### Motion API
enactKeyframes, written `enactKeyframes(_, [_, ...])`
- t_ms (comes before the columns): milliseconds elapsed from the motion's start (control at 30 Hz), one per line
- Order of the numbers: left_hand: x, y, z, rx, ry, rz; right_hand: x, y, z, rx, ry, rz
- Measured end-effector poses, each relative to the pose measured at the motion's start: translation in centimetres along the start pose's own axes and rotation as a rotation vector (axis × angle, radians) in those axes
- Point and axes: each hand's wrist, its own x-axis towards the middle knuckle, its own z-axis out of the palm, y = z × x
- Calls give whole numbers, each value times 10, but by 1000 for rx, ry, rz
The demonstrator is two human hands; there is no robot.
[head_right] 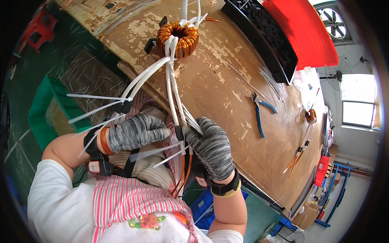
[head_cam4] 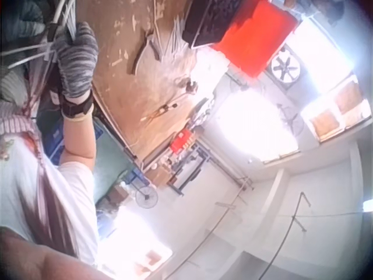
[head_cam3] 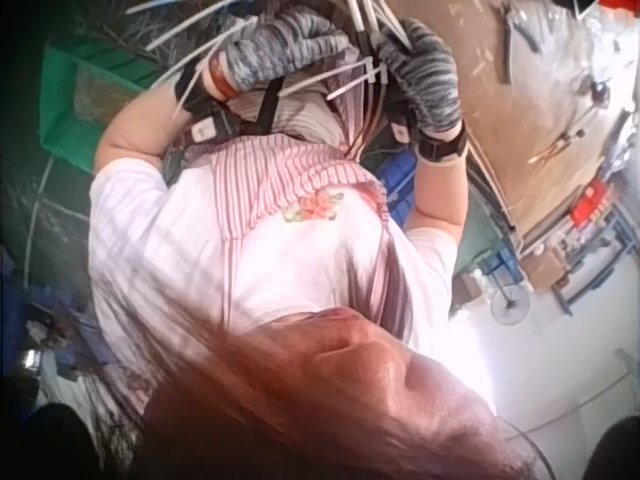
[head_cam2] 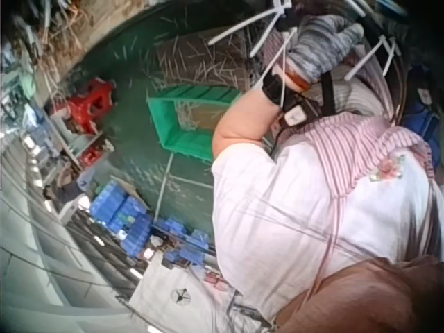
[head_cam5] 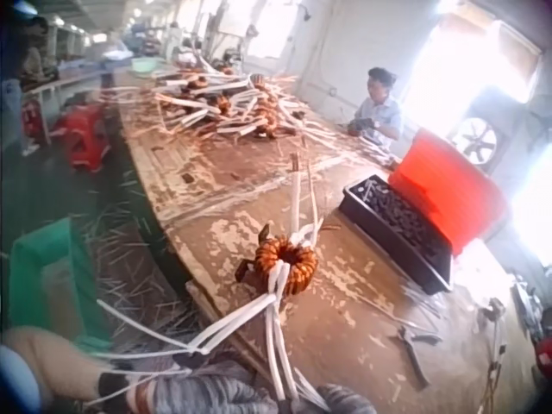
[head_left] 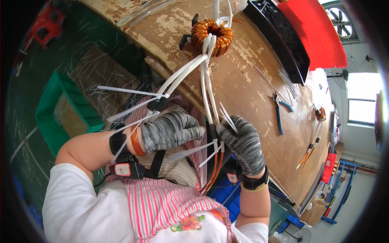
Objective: Securing cables on a toroidal inductor using white plastic cable ties.
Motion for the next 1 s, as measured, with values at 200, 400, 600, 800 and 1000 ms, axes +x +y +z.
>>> enactKeyframes(200, [-14, 26, -2, -36, 194, 105, -6, 7, -11, 360, 198, -19])
enactKeyframes(400, [-13, 51, 5, -218, 126, 133, 5, 5, -33, 1250, 246, -238])
enactKeyframes(600, [12, 51, 10, 344, 76, 279, 8, -3, -15, 1629, -7, -294])
enactKeyframes(800, [12, 47, 9, 253, 89, 309, -2, -12, -11, 1514, 125, -196])
enactKeyframes(1000, [11, 39, 11, 315, 208, 414, -1, -7, -8, 1484, 79, -234])
